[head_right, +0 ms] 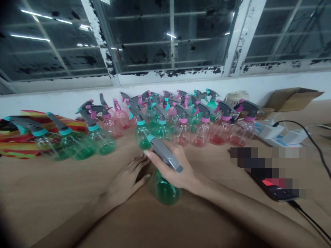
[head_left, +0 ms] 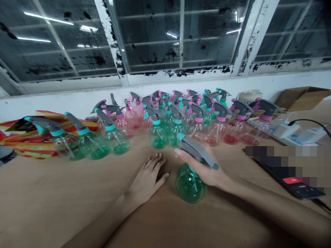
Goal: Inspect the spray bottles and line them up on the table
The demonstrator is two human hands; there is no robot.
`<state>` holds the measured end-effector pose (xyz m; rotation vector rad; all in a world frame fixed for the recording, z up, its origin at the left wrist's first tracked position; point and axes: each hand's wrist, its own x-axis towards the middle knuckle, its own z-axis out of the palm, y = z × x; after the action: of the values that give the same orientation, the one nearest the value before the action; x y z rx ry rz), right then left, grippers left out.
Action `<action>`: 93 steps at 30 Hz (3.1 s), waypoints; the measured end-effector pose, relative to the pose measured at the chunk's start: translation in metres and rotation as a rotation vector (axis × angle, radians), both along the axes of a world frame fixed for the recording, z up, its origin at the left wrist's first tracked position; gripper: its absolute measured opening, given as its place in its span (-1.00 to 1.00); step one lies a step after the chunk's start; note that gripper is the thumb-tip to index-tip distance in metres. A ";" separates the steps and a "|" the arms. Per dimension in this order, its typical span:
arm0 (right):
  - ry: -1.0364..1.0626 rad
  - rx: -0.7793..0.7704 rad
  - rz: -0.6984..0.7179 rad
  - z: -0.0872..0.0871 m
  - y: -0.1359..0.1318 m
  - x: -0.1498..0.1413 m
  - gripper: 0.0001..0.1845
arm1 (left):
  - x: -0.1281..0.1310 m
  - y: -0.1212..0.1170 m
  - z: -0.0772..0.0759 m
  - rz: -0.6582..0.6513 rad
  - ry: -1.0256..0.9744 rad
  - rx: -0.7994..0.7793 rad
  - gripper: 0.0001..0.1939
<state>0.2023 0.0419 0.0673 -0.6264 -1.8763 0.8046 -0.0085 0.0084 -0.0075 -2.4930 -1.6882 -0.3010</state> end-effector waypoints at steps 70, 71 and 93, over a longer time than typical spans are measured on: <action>0.031 0.083 0.016 0.010 0.004 0.003 -0.81 | -0.016 0.013 -0.018 -0.059 -0.069 0.085 -0.51; 0.037 0.085 0.024 0.011 0.004 0.003 -0.82 | -0.017 0.013 -0.018 -0.065 -0.067 0.091 -0.51; 0.041 0.062 0.019 0.007 0.000 0.008 -0.79 | -0.010 0.007 -0.012 -0.068 -0.071 0.160 -0.55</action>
<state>0.2099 0.0420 0.0743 -0.5500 -1.8656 0.7631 -0.0182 0.0156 -0.0198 -2.4520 -1.5391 -0.5161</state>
